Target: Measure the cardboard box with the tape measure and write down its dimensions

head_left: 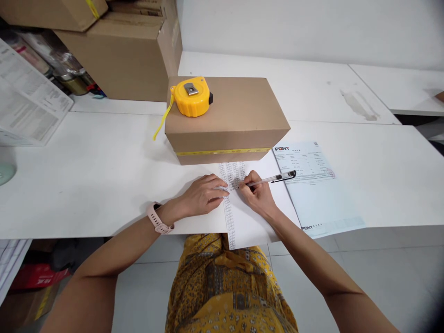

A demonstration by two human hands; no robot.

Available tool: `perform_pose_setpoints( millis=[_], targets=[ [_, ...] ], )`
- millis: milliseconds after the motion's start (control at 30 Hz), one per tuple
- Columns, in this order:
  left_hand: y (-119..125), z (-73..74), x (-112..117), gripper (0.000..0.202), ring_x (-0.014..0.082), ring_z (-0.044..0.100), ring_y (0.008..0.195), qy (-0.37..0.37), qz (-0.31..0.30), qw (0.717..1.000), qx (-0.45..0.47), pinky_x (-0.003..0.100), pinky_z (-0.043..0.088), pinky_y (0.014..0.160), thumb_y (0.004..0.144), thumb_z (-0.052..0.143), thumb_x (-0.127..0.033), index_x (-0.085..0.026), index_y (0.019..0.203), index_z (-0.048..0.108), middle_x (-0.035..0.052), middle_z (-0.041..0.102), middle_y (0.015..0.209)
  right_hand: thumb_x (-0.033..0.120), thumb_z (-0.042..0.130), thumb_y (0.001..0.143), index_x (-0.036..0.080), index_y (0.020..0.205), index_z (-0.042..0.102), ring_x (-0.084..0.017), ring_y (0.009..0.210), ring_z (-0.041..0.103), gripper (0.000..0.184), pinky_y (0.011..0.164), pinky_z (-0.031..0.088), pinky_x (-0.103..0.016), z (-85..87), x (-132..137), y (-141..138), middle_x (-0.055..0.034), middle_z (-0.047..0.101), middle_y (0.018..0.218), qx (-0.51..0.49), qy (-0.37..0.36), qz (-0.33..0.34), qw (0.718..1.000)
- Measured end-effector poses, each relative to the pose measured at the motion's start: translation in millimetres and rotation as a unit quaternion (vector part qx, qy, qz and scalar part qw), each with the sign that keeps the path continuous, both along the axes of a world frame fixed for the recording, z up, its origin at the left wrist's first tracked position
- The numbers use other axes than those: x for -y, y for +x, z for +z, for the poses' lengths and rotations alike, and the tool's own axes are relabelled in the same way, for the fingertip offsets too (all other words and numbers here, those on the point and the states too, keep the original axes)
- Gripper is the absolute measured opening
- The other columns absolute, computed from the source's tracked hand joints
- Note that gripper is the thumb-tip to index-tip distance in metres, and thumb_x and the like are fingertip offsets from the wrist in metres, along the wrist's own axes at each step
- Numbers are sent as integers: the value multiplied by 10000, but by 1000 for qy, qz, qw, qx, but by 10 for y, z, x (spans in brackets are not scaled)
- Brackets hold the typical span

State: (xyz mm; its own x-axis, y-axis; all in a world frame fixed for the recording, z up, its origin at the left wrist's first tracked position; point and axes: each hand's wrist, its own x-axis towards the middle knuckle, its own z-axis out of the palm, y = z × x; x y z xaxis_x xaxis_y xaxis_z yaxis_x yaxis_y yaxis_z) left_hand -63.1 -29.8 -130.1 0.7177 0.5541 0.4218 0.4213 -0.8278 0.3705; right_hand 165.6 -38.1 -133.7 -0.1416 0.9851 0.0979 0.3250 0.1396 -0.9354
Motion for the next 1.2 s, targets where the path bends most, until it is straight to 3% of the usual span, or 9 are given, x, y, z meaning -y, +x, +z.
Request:
perform_pose_setpoints(
  millis=[700, 800, 867, 967, 1033, 1133, 1200],
  targets=[
    [1, 7, -5, 204, 235, 654, 1006, 12, -1, 1000, 6, 393, 564, 883, 959, 574, -164, -180, 1005, 772, 96, 743, 1107, 253, 617, 817, 249, 717, 430, -101, 497, 320, 212, 479, 241, -263, 15, -6, -16, 85, 356, 551, 0, 3, -19, 1000],
    [-6, 16, -13, 202, 231, 661, 1001, 11, -2, 1000, 15, 392, 568, 874, 968, 574, -167, -177, 999, 774, 97, 751, 1106, 277, 620, 842, 248, 727, 440, -112, 518, 355, 216, 494, 269, -266, 43, 11, 15, 72, 396, 575, -13, 22, -66, 998],
    [-12, 20, -23, 199, 226, 669, 991, 2, -4, 1000, 20, 393, 572, 867, 974, 575, -172, -177, 999, 773, 94, 757, 1102, 319, 607, 888, 244, 764, 467, -126, 560, 410, 202, 520, 308, -273, 76, 23, 113, 48, 462, 636, -10, 54, -131, 990],
    [-7, 20, -35, 188, 216, 681, 980, -7, -8, 1000, 22, 392, 579, 865, 971, 582, -170, -183, 999, 767, 90, 763, 1082, 356, 558, 961, 237, 931, 559, -171, 682, 528, 123, 606, 389, -310, 100, 28, 406, -14, 592, 803, 91, 110, -203, 969],
    [4, 30, -33, 179, 199, 692, 947, 11, -11, 999, 41, 370, 588, 840, 970, 580, -157, -182, 995, 755, 84, 766, 1043, 299, 503, 984, 228, 1049, 609, -229, 833, 582, 143, 697, 429, -353, 71, 20, 652, -75, 647, 944, 223, 153, -196, 942],
    [2, 111, -16, 181, 177, 709, 881, 126, 32, 985, 113, 329, 598, 777, 948, 593, -129, -197, 1048, 727, 74, 765, 1014, 140, 396, 966, 210, 1148, 659, -295, 1021, 558, 327, 819, 449, -411, -32, 8, 945, -144, 650, 1125, 389, 191, -152, 888],
    [-30, 243, -19, 257, 189, 720, 899, 238, 95, 954, 154, 335, 597, 781, 906, 627, -105, -222, 1119, 708, 71, 760, 1037, 80, 364, 945, 200, 1194, 675, -300, 1042, 545, 416, 872, 452, -423, -105, 4, 1034, -155, 647, 1175, 443, 187, -137, 866]
  ],
)
